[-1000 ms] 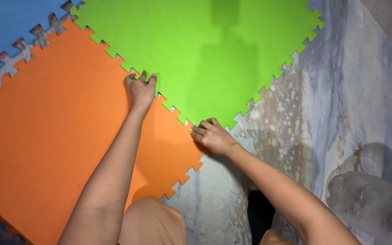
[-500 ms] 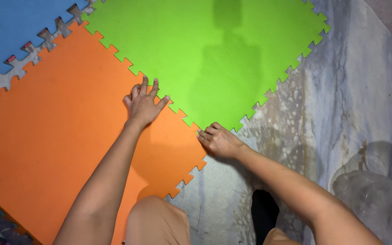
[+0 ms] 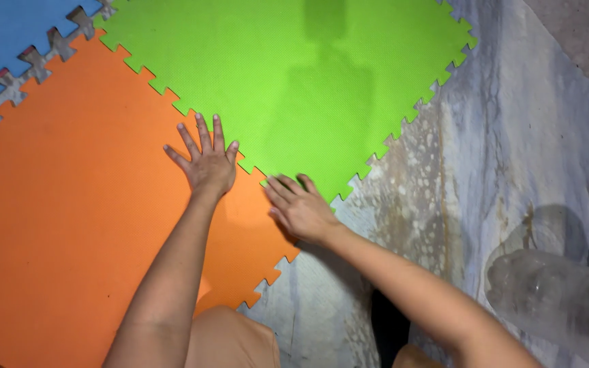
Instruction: The person assembles interlocking foam floor mats by connecting orange, green, pink, and blue tiles on the floor. They then move a large water bottle and a plastic container onto the newly laid mats.
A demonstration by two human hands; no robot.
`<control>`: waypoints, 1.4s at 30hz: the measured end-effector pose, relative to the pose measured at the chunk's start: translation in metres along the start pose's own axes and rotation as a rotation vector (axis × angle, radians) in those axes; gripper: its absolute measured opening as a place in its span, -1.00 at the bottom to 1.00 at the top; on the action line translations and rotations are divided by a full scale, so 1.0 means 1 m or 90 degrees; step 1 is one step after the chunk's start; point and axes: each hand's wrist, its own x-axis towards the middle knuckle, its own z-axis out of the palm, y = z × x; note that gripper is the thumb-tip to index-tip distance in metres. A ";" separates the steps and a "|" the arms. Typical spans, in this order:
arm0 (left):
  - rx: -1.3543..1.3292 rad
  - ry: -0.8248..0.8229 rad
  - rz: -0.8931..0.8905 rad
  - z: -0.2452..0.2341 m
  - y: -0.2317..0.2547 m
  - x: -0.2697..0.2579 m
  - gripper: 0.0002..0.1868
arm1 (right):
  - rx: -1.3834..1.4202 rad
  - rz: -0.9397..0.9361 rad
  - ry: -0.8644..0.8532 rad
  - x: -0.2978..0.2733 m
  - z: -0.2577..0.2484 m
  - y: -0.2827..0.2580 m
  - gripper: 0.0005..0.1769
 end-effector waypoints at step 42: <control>-0.088 0.293 -0.076 -0.052 -0.140 0.187 -0.34 | -0.025 -0.002 0.288 0.343 -0.092 -0.051 -0.30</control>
